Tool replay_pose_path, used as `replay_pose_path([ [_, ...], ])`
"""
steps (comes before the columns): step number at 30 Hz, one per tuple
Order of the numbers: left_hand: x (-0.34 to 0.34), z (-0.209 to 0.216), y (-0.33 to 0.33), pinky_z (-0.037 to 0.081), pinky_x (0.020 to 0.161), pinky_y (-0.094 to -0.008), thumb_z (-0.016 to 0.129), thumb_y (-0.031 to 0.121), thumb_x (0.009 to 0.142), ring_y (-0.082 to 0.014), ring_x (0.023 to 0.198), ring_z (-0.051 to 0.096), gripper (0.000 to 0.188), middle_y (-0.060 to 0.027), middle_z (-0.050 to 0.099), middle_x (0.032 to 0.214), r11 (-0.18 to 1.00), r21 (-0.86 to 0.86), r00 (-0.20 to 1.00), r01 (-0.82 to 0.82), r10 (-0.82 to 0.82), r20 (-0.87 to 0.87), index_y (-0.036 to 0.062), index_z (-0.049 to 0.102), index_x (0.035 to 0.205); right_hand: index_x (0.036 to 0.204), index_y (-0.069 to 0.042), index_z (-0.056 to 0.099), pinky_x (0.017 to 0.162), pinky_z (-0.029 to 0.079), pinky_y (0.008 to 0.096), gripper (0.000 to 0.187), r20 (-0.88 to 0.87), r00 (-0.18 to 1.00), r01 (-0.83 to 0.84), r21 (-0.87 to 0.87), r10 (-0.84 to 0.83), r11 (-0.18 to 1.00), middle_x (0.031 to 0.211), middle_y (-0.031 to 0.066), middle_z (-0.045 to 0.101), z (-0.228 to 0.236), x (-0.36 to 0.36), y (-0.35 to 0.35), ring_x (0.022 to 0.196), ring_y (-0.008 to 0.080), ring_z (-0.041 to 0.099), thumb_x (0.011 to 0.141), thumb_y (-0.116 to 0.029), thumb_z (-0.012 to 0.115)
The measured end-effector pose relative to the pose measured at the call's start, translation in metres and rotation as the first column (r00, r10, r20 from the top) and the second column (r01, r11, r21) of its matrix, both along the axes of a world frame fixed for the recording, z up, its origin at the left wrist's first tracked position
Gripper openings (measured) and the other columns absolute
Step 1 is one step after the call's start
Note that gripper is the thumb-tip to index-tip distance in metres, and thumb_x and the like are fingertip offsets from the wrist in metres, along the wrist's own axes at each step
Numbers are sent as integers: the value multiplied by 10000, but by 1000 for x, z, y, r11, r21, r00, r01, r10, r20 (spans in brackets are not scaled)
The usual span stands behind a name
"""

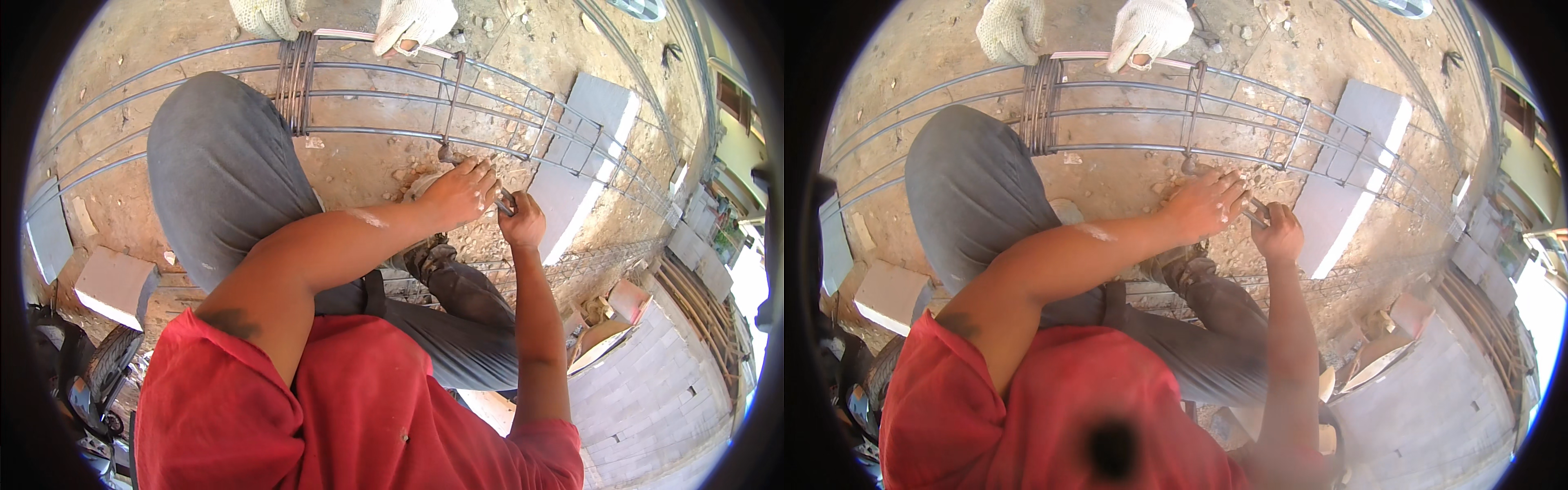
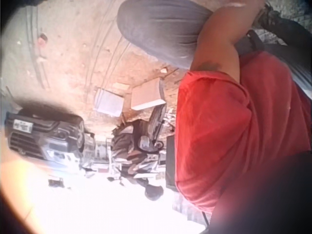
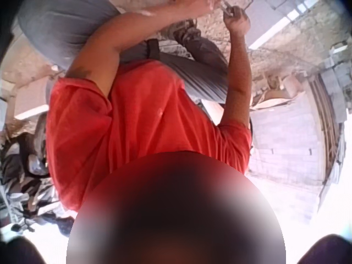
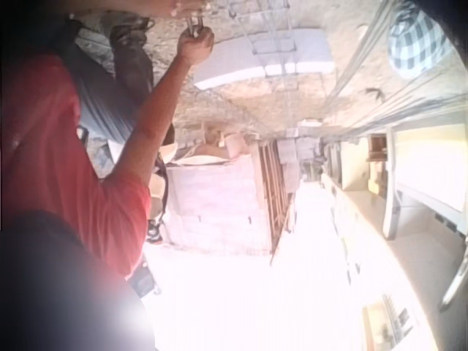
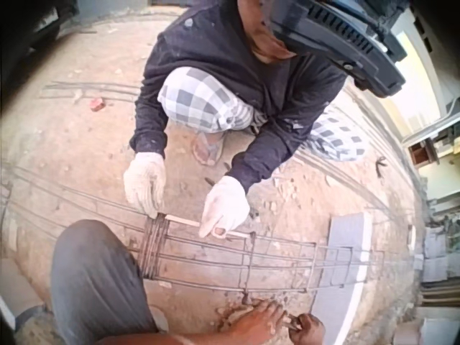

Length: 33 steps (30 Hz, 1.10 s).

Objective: The person sits on the ground and assembles a rebar cage by tying intersecting steel bars with wire. They use pliers to twist and secure the wire at multiple joints, while a coworker assists by holding the structure.

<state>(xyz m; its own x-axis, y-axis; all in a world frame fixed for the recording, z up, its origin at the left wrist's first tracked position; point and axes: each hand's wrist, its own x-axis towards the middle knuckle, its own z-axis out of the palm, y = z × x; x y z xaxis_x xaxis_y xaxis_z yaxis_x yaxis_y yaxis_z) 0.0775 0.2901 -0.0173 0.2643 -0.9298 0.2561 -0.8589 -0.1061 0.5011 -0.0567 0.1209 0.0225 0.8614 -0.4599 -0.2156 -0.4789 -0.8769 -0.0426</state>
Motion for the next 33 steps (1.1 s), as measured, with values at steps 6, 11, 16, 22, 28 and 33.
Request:
replay_pose_path([
  [6, -14, -7, 8, 290, 1153, -520, 554, 205, 896, -276, 1332, 457, 428, -52, 571, 1352, 995, -49, 994, 90, -86, 71, 122, 597, 1313, 836, -28, 653, 583, 510, 375, 289, -575, 786, 578, 551, -228, 602, 715, 123, 647, 10, -6, 12, 607, 258, 636, 852, -313, 700],
  [11, -14, -18, 11, 236, 1180, -537, 539, 242, 911, -253, 1378, 397, 433, 9, 544, 1382, 985, -78, 986, 152, -145, 86, 209, 570, 1342, 946, 41, 691, 608, 516, 322, 551, -789, 602, 796, 582, -119, 169, 710, 109, 638, 31, -11, 29, 625, 210, 643, 954, -502, 598],
  [16, -13, -23, 8, 226, 1193, -539, 535, 240, 919, -245, 1364, 411, 389, 26, 557, 1361, 978, -167, 992, 122, -122, 9, 248, 594, 1303, 1105, 23, 686, 671, 569, 335, 707, -673, 734, 661, 674, -96, 329, 932, 157, 728, 51, 0, 32, 737, 226, 679, 956, -638, 488],
  [22, 3, -12, 3, 404, 1018, -429, 606, 270, 845, -218, 1138, 544, 303, 9, 613, 1170, 958, -266, 991, 106, -125, -57, 240, 666, 1141, 1133, 35, 654, 692, 593, 346, 719, -768, 638, 765, 623, -60, 163, 912, 160, 717, 75, 20, 19, 791, 237, 710, 938, -641, 506],
  [28, 17, -11, -4, 443, 794, -349, 738, 302, 623, -200, 890, 593, 414, 10, 621, 941, 930, -145, 919, 337, -359, -165, 224, 688, 1027, 1036, 29, 639, 641, 578, 356, 610, -707, 706, 695, 682, -36, 228, 742, 127, 657, 75, 25, 34, 672, 254, 696, 841, -545, 714],
  [33, 12, -16, -11, 453, 772, -356, 737, 300, 621, -208, 845, 613, 350, -2, 639, 845, 922, -6, 917, 387, -385, -104, 208, 695, 956, 1246, 32, 502, 731, 511, 447, 692, -464, 872, 362, 393, -157, 845, 863, 167, 630, 72, 18, 71, 815, 354, 650, 716, -247, 847],
])
